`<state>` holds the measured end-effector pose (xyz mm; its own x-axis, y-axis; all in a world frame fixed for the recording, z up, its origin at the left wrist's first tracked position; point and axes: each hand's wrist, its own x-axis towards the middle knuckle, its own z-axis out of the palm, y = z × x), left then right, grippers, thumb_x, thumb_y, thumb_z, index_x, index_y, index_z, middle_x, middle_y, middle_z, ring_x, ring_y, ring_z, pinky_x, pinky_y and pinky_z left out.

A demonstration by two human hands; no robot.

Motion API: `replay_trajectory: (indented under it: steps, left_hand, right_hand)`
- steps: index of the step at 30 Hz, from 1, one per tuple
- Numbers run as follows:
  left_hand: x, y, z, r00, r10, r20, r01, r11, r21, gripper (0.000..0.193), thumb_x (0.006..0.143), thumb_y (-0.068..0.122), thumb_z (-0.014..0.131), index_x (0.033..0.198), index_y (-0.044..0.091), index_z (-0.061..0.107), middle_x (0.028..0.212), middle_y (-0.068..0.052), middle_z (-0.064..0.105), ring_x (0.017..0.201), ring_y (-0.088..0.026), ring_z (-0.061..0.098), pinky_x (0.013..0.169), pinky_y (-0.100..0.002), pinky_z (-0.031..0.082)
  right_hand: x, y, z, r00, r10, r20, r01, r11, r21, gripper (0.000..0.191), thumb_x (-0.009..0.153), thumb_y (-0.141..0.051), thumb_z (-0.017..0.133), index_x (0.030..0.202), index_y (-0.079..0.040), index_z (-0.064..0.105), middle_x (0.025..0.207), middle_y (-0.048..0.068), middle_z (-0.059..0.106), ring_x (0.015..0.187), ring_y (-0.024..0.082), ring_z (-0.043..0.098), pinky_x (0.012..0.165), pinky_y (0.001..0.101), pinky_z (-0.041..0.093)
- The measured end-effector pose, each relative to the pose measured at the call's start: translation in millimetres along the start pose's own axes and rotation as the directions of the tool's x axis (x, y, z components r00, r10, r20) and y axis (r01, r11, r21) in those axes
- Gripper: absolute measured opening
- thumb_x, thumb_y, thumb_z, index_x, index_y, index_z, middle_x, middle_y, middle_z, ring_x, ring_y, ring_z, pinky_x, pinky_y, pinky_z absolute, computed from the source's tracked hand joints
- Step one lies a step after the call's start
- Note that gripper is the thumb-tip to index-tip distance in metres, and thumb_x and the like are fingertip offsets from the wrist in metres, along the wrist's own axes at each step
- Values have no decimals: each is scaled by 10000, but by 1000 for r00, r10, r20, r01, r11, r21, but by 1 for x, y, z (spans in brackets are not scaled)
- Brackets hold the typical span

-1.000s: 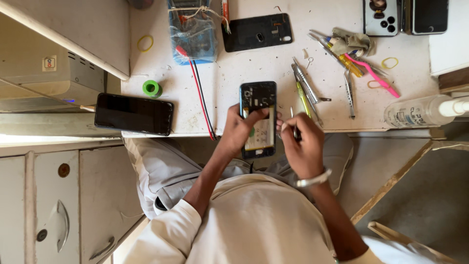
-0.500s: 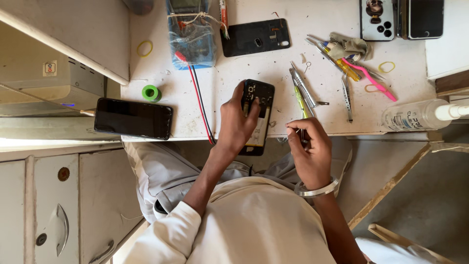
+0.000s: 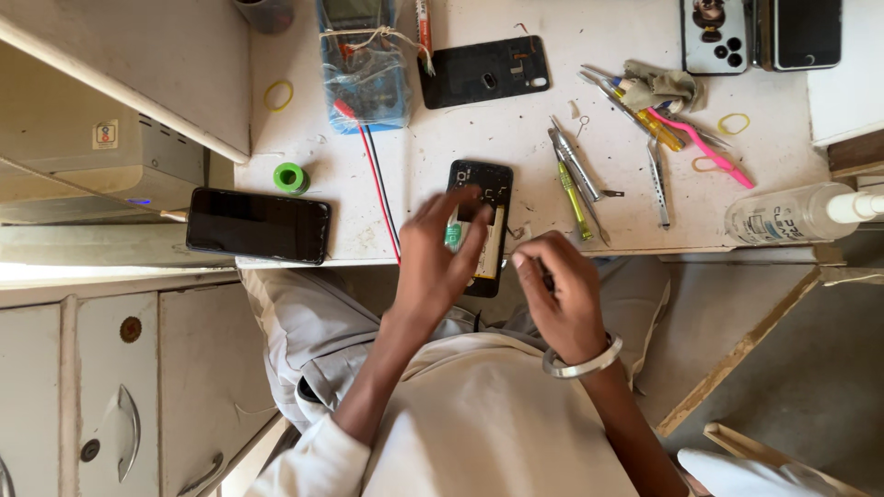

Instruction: The person pries open the back cover of a smartphone on a workbench and works on its internal battery, using a small handheld tool to pry and manipulate components inside the phone. They lift and reposition the phone repeatedly while continuing to work on the battery area with the tool.

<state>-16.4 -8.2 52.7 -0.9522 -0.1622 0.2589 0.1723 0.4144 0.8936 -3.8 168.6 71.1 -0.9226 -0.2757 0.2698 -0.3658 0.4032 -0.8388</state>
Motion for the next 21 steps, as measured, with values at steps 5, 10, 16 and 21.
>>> replay_trajectory:
  steps: [5, 10, 16, 21]
  left_hand:
    - [-25, 8, -10, 875, -333, 352, 468, 768, -437, 244, 932, 162, 745, 1101, -13, 724, 853, -40, 738, 781, -71, 658, 673, -252, 554]
    - [-38, 0, -15, 884, -351, 310, 465, 729, -502, 190, 966, 151, 722, 1019, -31, 725, 838, -18, 728, 770, -44, 642, 690, -223, 548]
    - [-23, -11, -27, 854, -520, 35, 458, 717, -525, 217, 986, 225, 690, 976, 10, 708, 736, 8, 642, 644, -58, 553, 580, -241, 464]
    - [21, -25, -42, 927, -356, -121, 366, 928, 70, 327, 1048, 209, 695, 861, -56, 648, 743, -134, 655, 624, -242, 576, 624, -350, 481]
  right_hand:
    - [-7, -12, -4, 982, -7, 188, 0, 999, 37, 74, 925, 8, 678, 935, -14, 607, 856, 44, 564, 589, 108, 497, 527, 281, 387]
    - [-13, -22, 3, 965, 29, 261, -33, 999, 11, 96, 894, 16, 703, 905, -23, 616, 809, 37, 519, 545, 122, 448, 507, 294, 366]
    - [-23, -19, 8, 966, 47, 252, -68, 995, 78, 111, 870, 40, 673, 904, -16, 583, 831, 27, 517, 572, 91, 467, 506, 271, 389]
    - [-25, 11, 3, 995, 45, 87, -44, 999, -20, 91, 912, 40, 664, 918, -34, 612, 811, 8, 609, 583, 85, 525, 500, 248, 393]
